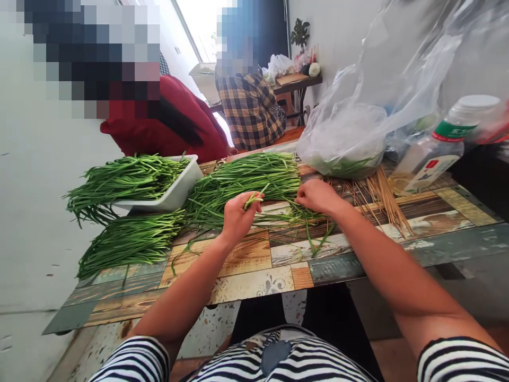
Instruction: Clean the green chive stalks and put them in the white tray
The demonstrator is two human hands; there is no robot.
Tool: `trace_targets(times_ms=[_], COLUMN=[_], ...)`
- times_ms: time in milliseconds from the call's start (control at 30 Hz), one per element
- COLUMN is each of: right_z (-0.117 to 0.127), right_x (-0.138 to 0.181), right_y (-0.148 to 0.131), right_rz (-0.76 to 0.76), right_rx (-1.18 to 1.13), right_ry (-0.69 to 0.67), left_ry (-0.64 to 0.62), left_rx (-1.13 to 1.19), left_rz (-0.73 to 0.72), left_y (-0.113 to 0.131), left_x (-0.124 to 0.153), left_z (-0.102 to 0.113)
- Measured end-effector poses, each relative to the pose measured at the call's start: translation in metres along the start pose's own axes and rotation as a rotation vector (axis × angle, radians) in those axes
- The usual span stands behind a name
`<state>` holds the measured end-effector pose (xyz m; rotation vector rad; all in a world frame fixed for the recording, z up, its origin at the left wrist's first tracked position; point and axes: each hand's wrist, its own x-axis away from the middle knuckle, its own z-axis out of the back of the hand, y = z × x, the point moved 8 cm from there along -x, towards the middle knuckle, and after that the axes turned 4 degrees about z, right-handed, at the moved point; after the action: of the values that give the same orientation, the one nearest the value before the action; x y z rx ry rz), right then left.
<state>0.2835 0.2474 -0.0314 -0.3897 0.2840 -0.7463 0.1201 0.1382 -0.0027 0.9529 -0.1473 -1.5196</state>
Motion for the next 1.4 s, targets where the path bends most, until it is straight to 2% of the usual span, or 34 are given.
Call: trace_targets(times_ms=[67, 133, 267, 400, 500, 600, 700, 833, 933, 1167, 1267, 1400], right_z=[-0.013, -0.020, -0.017, -0.015, -0.010, 0.007, 0.031, 0.052, 0.052, 0.034, 0.031, 0.032], right_x=[-0.001, -0.001, 0.001, 0.001, -0.001, 0.002, 0.012, 0.025, 0.026, 0.022, 0.022, 0.026], right_y=[-0.001, -0.002, -0.005, -0.003, 0.000, 0.000, -0.002, -0.022, -0.040, -0.058, -0.060, -0.072], right_rz=[-0.035, -0.073, -0.101, -0.093, -0.031, 0.079, 0.121, 0.188, 0.222, 0.254, 0.289, 0.464], right_rx=[0.242, 0.373, 0.414, 0.455, 0.347, 0.007, -0.346, -0.548, -0.595, -0.566, -0.468, -0.256], right_ry=[-0.059, -0.064, -0.019, -0.031, 0.036, 0.158, 0.270, 0.328, 0.284, 0.241, 0.297, 0.381], left_ry=[0.014, 0.026, 0.056, 0.108, 0.124, 0.082, 0.079, 0.109, 0.119, -0.035, -0.075, -0.144], left_rx=[0.024, 0.047, 0.123, 0.133, 0.106, 0.114, 0.103, 0.122, 0.136, 0.149, 0.142, 0.251], left_rz=[0.020, 0.044, 0.097, 0.125, 0.118, 0.082, 0.014, -0.073, -0.105, -0.160, -0.036, 0.126], left_y=[-0.002, -0.004, -0.008, -0.012, -0.012, -0.010, -0.002, 0.012, 0.021, 0.030, 0.022, 0.012], left_x=[-0.001, -0.001, -0.001, -0.001, -0.001, 0.000, 0.001, 0.002, 0.003, 0.004, 0.001, -0.002], left_z=[0.001, 0.002, 0.004, 0.007, 0.007, 0.002, 0.000, 0.006, 0.009, -0.007, -0.011, -0.012])
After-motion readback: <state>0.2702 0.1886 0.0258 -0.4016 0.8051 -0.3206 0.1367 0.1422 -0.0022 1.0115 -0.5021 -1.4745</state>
